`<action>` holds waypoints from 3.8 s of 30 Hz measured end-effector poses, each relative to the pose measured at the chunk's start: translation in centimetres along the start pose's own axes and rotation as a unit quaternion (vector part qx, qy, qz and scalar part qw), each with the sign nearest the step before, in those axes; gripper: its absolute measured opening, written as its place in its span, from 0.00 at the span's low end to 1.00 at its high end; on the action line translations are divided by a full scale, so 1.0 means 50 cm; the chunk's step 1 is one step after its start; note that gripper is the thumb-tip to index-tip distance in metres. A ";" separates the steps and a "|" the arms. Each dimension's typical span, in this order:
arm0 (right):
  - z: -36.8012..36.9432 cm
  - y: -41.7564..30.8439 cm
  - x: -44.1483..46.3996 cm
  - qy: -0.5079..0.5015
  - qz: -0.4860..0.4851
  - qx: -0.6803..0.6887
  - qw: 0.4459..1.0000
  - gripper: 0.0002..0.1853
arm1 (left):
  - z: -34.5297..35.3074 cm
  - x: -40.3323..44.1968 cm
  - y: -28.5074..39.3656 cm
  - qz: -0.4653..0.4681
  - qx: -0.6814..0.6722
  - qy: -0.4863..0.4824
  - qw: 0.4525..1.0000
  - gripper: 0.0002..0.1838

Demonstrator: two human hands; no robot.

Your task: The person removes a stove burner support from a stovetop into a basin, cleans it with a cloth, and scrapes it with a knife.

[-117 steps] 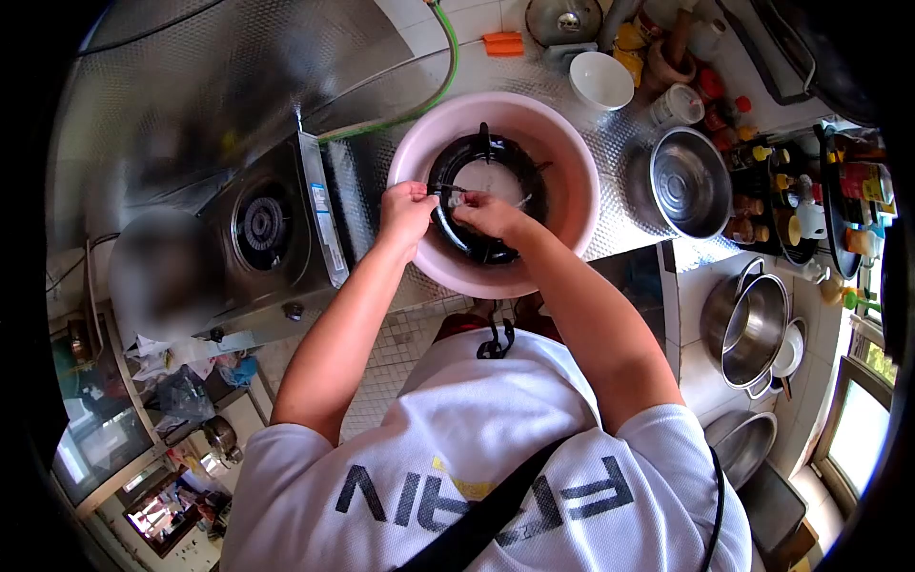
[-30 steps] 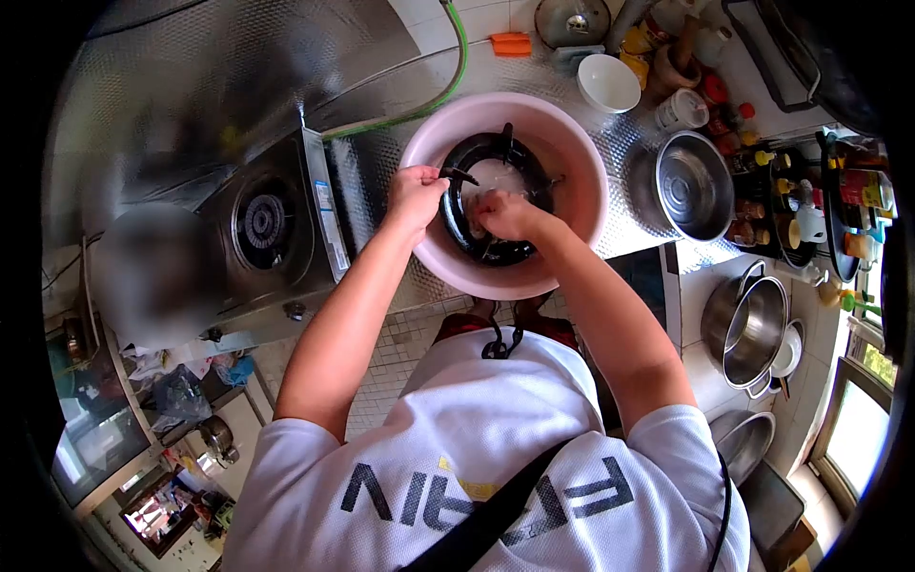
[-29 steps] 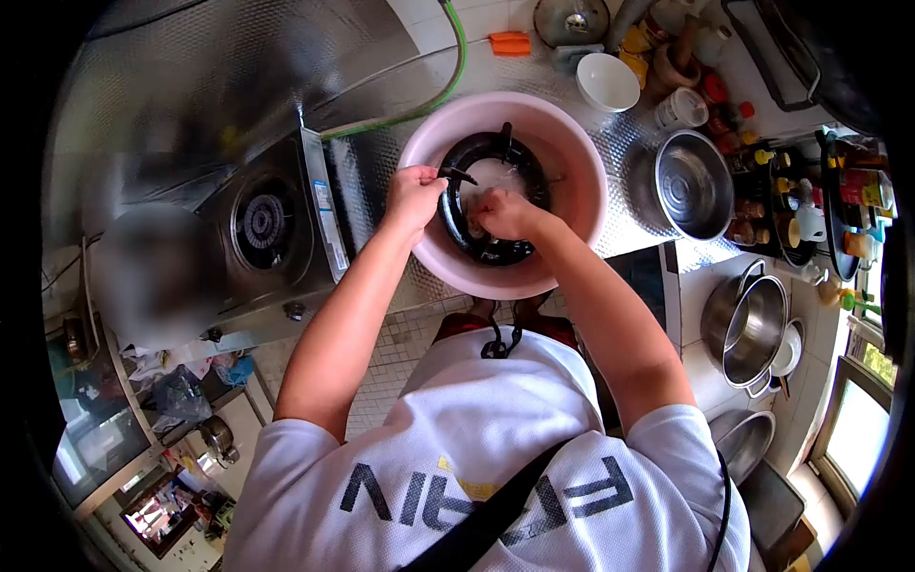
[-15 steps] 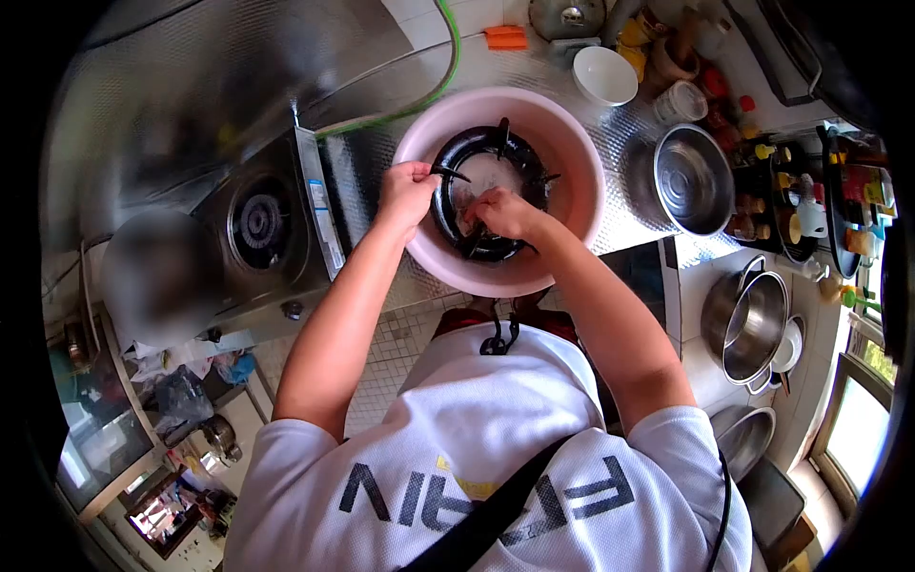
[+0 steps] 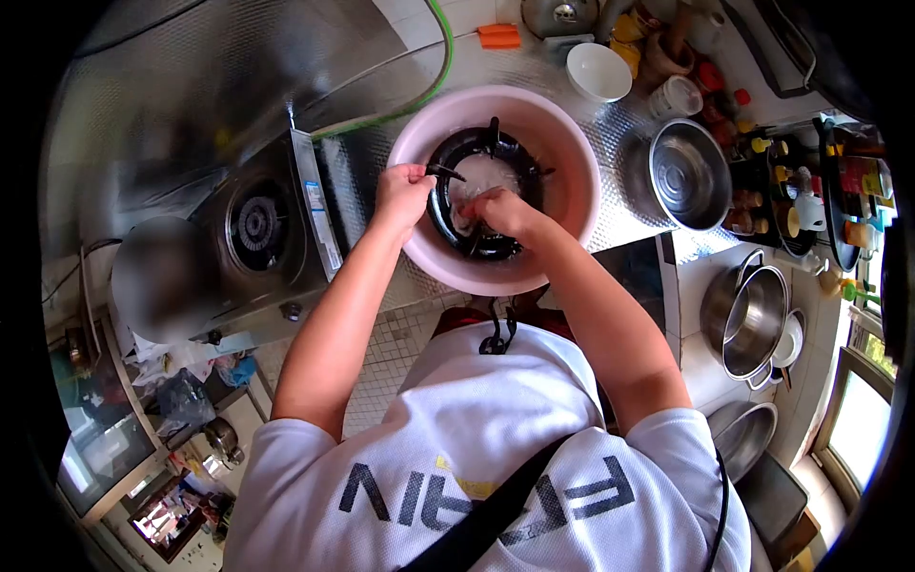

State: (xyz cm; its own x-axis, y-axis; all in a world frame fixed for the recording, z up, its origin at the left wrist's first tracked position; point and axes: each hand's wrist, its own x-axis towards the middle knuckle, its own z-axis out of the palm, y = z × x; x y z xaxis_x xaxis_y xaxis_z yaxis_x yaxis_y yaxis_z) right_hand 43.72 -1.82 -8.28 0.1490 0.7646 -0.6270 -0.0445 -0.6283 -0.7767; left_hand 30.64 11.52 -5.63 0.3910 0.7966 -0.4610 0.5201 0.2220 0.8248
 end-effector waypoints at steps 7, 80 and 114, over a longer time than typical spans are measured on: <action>0.025 0.022 0.018 0.017 -0.043 0.250 0.967 0.15 | -0.006 0.014 -0.030 0.029 0.008 -0.020 0.999 0.05; 0.050 -0.027 -0.005 0.170 0.047 -0.127 0.976 0.20 | -0.021 0.014 -0.030 0.064 0.051 -0.074 0.994 0.05; 0.040 0.011 0.080 0.013 -0.062 0.206 0.976 0.12 | -0.019 0.016 -0.027 0.056 0.032 -0.076 0.995 0.03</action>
State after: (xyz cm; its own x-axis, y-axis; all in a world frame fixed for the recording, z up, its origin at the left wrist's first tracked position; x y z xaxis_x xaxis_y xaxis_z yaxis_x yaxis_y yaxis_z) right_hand 42.32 1.20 -11.31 0.2037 0.8241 -0.5286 -0.4173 -0.4153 -0.8083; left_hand 29.53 12.37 -6.80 0.5572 0.7185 -0.4163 0.5121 0.0973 0.8534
